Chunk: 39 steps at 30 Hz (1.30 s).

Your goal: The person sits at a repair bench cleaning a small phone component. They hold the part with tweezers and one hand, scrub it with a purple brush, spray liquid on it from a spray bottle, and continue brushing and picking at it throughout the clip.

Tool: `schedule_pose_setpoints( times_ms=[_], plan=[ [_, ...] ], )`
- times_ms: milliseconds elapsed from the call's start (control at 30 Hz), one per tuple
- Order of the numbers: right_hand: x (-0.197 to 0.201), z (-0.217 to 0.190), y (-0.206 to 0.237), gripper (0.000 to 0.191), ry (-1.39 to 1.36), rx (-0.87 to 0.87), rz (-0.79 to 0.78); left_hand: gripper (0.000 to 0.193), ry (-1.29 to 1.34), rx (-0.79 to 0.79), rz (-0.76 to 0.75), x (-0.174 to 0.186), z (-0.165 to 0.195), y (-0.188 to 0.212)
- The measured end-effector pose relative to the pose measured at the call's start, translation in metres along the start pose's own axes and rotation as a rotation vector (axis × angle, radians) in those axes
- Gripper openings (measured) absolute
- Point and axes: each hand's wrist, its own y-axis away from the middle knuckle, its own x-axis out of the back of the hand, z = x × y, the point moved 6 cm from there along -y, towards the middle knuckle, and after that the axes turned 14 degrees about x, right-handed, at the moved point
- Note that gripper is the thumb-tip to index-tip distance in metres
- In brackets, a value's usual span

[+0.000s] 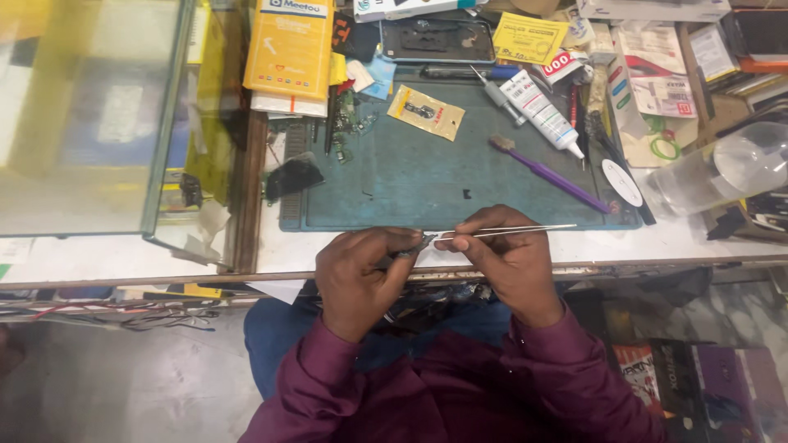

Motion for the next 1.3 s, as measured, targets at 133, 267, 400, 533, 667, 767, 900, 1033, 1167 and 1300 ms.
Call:
schedule_pose_setpoints(
  times_ms=[133,267,400,533,667,767,900,1033,1167,1300],
  plan=[
    [0.000,-0.003,-0.003,0.013,-0.003,-0.053,-0.028,0.011,0.030,-0.007,-0.014,0.000,0.004,-0.002],
    [-0.001,-0.008,-0.005,0.012,-0.014,0.008,-0.007,0.013,-0.002,0.000,0.004,0.001,0.006,-0.003],
    [0.000,-0.010,-0.004,0.011,-0.010,0.057,0.017,0.011,-0.019,0.007,0.004,0.001,0.008,-0.004],
    [-0.003,-0.011,-0.003,0.011,0.020,0.079,0.005,0.009,-0.034,0.016,0.005,0.001,0.011,-0.006],
    [-0.007,-0.011,-0.004,0.010,0.040,0.111,-0.008,0.009,-0.059,0.020,-0.003,-0.001,0.012,-0.008],
    [-0.007,-0.010,-0.004,0.011,0.092,0.129,-0.006,0.008,-0.068,0.037,-0.015,-0.003,0.010,-0.008],
    [-0.007,-0.013,-0.002,0.011,0.243,0.172,-0.013,0.009,-0.053,0.010,0.001,-0.001,0.011,-0.006],
    [-0.018,-0.020,-0.001,0.010,0.408,0.255,-0.025,0.012,-0.098,-0.076,0.011,0.003,0.017,-0.004],
    [-0.026,-0.020,0.000,0.011,0.449,0.196,-0.005,0.011,-0.128,0.001,-0.029,0.006,0.013,-0.004],
    [-0.021,-0.018,0.000,0.010,0.336,0.153,0.014,0.010,-0.057,0.058,-0.022,0.011,0.009,-0.001]
  ],
)
